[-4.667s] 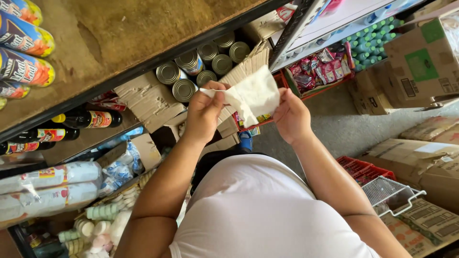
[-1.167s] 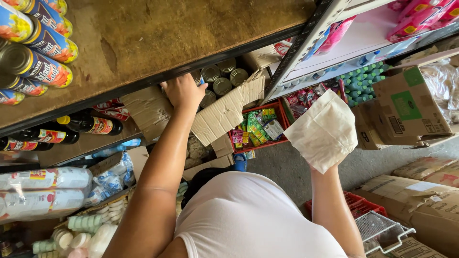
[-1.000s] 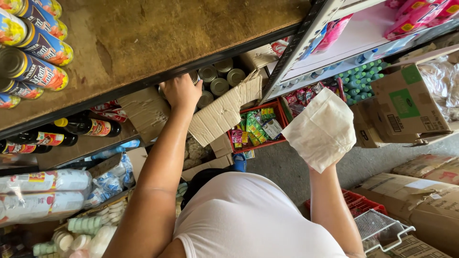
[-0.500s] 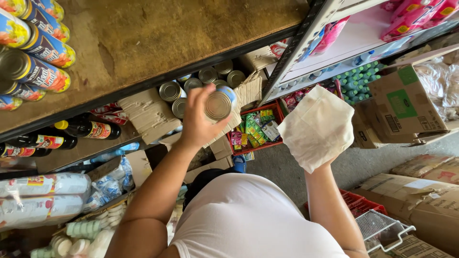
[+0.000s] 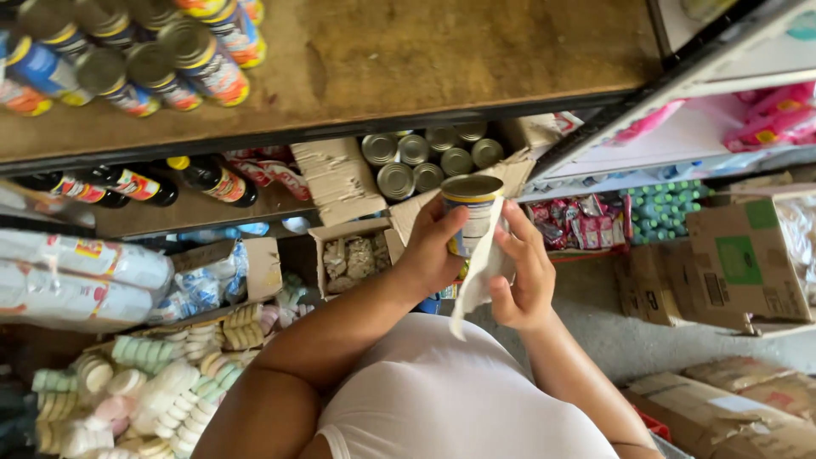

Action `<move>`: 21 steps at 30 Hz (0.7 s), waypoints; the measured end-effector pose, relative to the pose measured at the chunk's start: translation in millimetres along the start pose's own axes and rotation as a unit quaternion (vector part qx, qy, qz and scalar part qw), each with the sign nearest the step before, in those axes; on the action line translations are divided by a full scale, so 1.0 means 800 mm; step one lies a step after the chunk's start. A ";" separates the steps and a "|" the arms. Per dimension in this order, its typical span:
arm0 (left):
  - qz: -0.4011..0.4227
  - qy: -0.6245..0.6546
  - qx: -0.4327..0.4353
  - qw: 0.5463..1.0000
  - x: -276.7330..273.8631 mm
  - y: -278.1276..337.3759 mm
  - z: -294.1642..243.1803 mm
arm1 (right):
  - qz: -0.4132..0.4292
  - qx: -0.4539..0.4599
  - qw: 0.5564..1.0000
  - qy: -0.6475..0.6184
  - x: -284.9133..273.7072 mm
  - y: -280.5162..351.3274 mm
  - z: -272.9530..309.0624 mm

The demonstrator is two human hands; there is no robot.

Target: Clean and wipe down canned goods on a shelf using a cloth.

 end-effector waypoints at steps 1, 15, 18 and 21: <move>-0.021 -0.027 -0.007 0.999 0.013 0.012 -0.012 | 0.002 -0.026 0.999 0.048 0.005 -0.007 0.004; -0.038 -0.264 0.208 0.941 -0.017 0.103 -0.151 | 0.060 -0.109 0.989 0.085 0.149 -0.068 0.068; -0.016 -0.261 0.235 0.936 -0.004 0.124 -0.174 | 0.039 -0.063 0.996 0.042 0.173 -0.092 0.076; 0.006 -0.236 0.260 0.936 -0.004 0.142 -0.201 | 0.046 -0.011 0.999 0.016 0.195 -0.087 0.089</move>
Point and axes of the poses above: each hand's wrist, its own y-axis away from the middle knuckle, its own x-axis out of the palm, z = x × y, the point moved 4 cm from there along -y, towards the middle knuckle, and after that the axes turned 14 degrees about -x, right-handed, at the moved point
